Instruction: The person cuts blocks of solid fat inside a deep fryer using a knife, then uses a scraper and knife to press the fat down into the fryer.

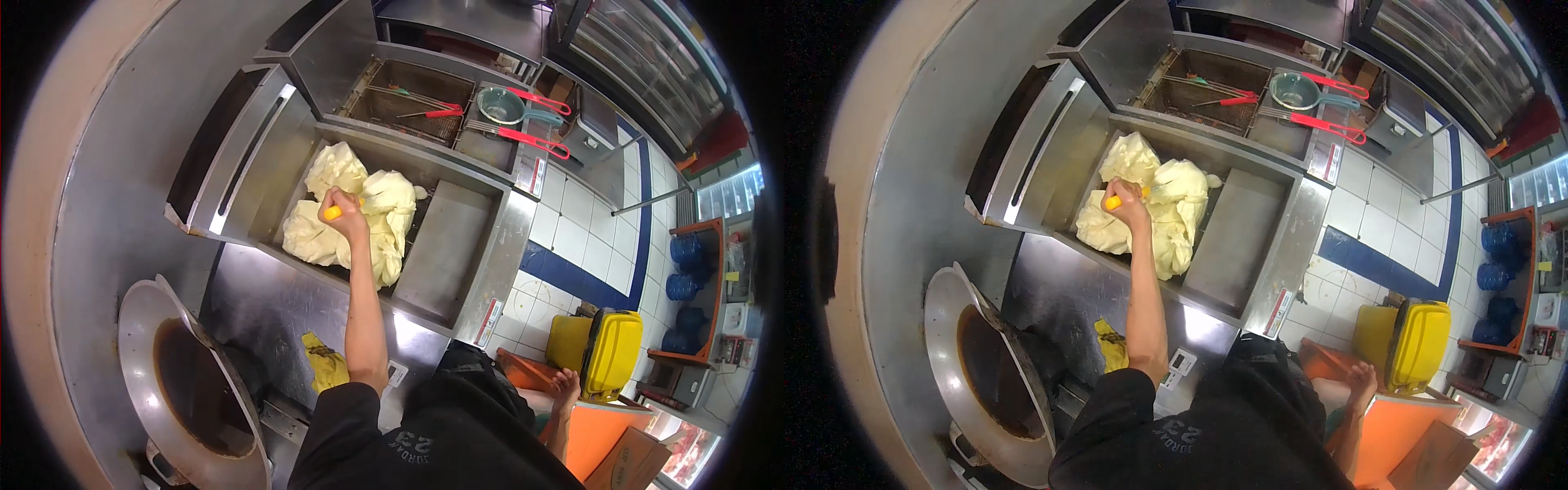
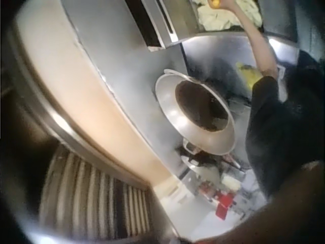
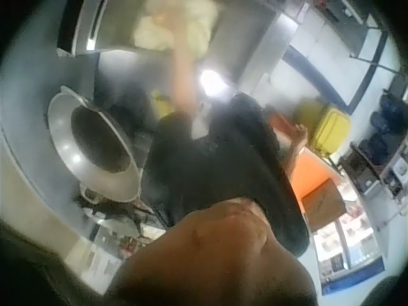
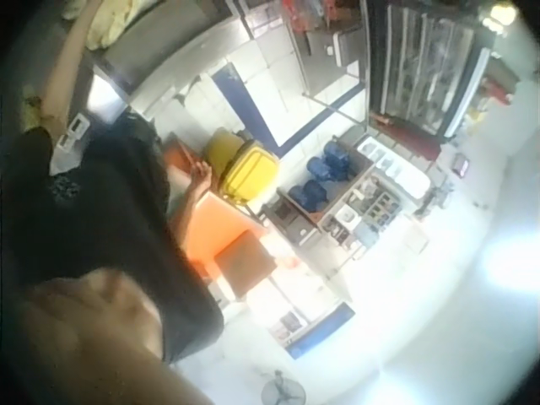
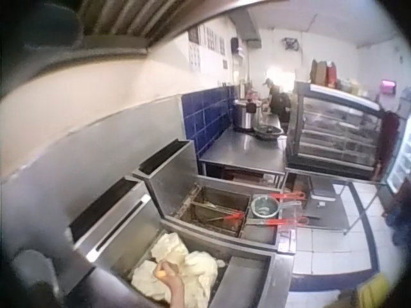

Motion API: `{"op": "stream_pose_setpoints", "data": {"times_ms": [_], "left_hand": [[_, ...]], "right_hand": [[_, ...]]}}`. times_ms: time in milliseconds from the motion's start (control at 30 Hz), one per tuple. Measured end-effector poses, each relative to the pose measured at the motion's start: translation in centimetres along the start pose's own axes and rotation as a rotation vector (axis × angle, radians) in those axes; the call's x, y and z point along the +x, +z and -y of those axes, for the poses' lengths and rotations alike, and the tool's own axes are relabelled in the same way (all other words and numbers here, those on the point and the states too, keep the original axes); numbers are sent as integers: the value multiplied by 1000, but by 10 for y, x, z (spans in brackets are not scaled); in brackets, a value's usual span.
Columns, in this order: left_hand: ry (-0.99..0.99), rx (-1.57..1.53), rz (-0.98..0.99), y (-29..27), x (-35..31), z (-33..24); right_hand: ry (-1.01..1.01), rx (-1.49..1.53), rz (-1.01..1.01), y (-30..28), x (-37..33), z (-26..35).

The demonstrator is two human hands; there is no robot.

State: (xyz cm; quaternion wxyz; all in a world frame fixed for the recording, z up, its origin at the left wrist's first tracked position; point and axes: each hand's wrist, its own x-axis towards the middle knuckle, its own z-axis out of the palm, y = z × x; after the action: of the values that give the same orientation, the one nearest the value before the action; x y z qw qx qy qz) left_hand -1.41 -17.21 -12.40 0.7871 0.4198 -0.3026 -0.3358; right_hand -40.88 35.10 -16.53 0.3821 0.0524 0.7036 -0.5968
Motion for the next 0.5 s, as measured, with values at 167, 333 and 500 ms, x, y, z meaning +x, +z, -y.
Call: {"op": "stream_pose_setpoints", "data": {"times_ms": [167, 333, 500], "left_hand": [[35, -1, 18, 6, -10, -52], [213, -23, 54, 1, -13, -118], [262, 113, 107, -4, -20, -172]], "right_hand": [[-22, -49, -57, -5, 8, -1], [30, -76, 10, 4, 6, 10], [39, -55, -18, 19, 5, 11]]}}
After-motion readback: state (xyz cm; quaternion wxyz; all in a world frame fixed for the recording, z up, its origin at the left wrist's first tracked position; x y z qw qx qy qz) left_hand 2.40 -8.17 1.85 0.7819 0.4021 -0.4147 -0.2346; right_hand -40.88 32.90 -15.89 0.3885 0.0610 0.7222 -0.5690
